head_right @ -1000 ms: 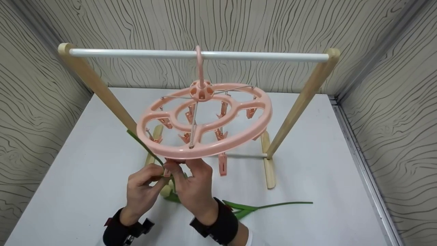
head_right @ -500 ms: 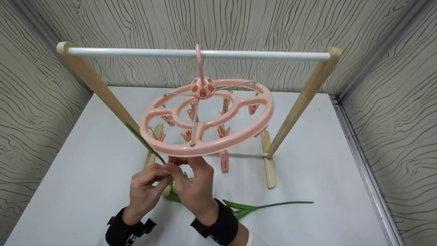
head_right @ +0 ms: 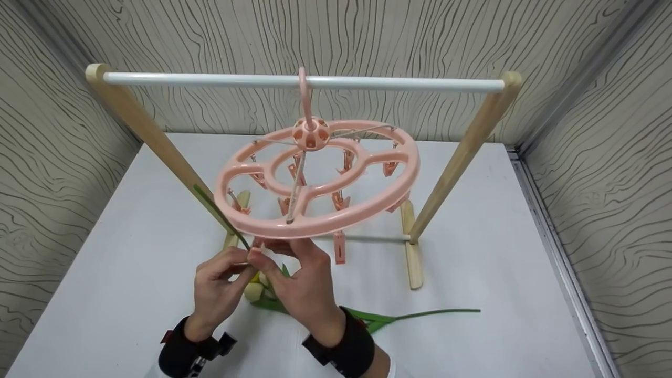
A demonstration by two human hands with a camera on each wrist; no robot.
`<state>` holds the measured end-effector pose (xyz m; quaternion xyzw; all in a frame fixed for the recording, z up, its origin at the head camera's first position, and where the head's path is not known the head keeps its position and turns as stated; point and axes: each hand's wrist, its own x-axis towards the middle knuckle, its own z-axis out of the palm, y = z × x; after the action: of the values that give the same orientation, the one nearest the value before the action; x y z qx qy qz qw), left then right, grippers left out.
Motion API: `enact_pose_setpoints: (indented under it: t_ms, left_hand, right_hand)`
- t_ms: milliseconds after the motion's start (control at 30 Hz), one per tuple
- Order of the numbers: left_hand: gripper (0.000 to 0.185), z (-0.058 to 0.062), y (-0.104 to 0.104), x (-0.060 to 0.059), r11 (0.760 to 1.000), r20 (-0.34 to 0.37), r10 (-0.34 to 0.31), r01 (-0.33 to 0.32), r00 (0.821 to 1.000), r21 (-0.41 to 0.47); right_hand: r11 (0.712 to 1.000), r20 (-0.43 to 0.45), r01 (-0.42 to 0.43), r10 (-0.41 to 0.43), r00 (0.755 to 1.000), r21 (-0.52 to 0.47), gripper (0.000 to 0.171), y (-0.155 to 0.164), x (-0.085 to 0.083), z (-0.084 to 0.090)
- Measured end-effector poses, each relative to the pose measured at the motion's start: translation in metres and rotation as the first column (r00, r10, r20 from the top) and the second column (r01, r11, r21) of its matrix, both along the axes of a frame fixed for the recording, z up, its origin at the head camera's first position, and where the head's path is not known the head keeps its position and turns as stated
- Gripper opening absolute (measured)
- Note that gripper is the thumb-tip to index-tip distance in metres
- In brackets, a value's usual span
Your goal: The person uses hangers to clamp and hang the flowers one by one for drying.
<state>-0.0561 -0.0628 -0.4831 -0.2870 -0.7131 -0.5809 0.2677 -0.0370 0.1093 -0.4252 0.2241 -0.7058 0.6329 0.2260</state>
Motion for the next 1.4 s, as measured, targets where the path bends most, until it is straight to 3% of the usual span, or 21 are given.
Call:
enact_pose_setpoints:
  t_ms: [167, 400, 633, 867, 967, 1200, 1333, 1400]
  left_hand:
    - [0.024, -0.001, -0.005, -0.002, 0.999, 0.023, 0.026, -0.027, 0.999, 0.034]
    - [0.025, -0.001, -0.015, -0.006, 0.995, 0.018, 0.065, -0.067, 0.998, 0.071]
    - [0.022, -0.003, -0.023, -0.011, 0.992, 0.076, 0.111, -0.115, 0.991, 0.051]
    - [0.021, -0.006, -0.028, -0.02, 0.992, 0.118, 0.1, -0.109, 0.988, 0.065]
    - [0.021, -0.007, -0.029, -0.023, 0.992, 0.121, 0.104, -0.112, 0.987, 0.063]
    - [0.022, -0.006, -0.029, -0.029, 0.99, 0.156, 0.13, -0.138, 0.979, 0.041]
    - [0.02, -0.004, -0.028, -0.031, 0.989, 0.177, 0.136, -0.145, 0.975, 0.039]
    - [0.019, -0.002, -0.029, -0.032, 0.988, 0.186, 0.139, -0.149, 0.973, 0.04]
  right_hand:
    - [0.988, 0.074, 0.005, -0.016, 0.997, 0.157, 0.039, 0.016, 0.005, -0.011]
    - [0.931, 0.187, -0.024, -0.047, 0.981, 0.364, 0.021, 0.043, 0.015, -0.031]
    - [0.882, 0.14, -0.022, -0.05, 0.989, 0.47, 0.021, 0.075, 0.02, -0.059]
    - [0.818, 0.238, -0.049, -0.108, 0.965, 0.573, 0.02, 0.118, 0.028, -0.085]
    - [0.769, 0.285, -0.085, -0.129, 0.95, 0.633, 0.016, 0.137, 0.031, -0.093]
    - [0.62, 0.347, -0.143, -0.222, 0.911, 0.771, 0.022, 0.17, 0.037, -0.11]
    - [0.546, 0.325, -0.145, -0.249, 0.912, 0.825, 0.026, 0.182, 0.04, -0.119]
    - [0.505, 0.285, -0.124, -0.254, 0.924, 0.854, 0.029, 0.188, 0.041, -0.123]
